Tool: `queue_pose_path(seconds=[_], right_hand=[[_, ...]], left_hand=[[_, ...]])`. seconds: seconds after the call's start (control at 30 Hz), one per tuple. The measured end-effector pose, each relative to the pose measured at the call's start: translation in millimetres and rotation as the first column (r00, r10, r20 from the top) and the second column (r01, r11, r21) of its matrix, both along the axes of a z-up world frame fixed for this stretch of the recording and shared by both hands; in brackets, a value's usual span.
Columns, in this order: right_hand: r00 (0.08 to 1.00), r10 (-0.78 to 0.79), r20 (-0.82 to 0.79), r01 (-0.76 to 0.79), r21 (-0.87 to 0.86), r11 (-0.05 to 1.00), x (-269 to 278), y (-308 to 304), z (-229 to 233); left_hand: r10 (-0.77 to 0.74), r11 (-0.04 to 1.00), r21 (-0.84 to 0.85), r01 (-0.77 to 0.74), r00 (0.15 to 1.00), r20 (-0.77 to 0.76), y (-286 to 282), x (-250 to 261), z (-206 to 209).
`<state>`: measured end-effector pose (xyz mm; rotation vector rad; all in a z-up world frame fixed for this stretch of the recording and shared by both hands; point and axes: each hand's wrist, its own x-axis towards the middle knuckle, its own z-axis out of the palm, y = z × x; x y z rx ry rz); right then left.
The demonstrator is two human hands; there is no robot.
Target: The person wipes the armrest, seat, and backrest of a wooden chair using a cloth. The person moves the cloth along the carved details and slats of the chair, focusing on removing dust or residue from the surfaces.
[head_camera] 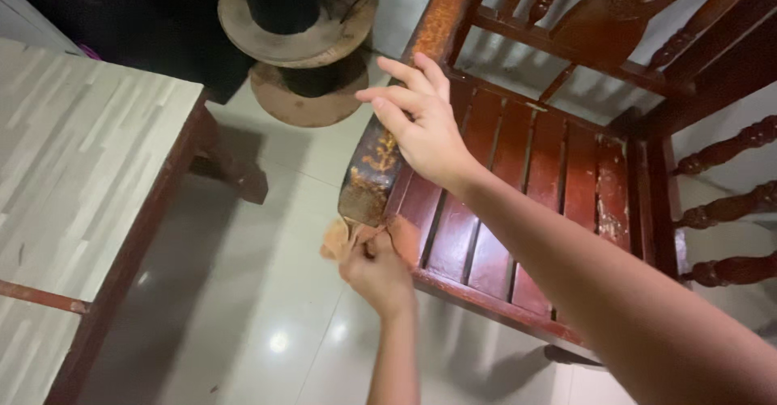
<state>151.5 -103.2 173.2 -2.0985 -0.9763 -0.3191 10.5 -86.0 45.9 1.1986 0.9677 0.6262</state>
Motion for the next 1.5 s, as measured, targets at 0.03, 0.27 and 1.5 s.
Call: queue_pose_path(seconds=[0.03,0.27,1.5], right_hand=[[1.0,0.001,-0.003,-0.001,-0.002,1.0,0.5,0.4,1.1],[1.0,0.003,-0.016,-0.002,0.039,0.999,1.3,1.1,-2.2],[0.999,-0.024,-0.026,0.025,0.033,0.999,0.4,5.6,-0.4]], left_hand=[[-0.02,0.996,0.09,0.016,0.999,0.04,4.9,-0.5,-0.5],[-0.31,0.94,-0.066,0.334,0.92,0.237,40.0,6.5,13.4],[-0.383,0.903,0.002,0.429,0.804,0.455,88.2,-1.8,-27.8]])
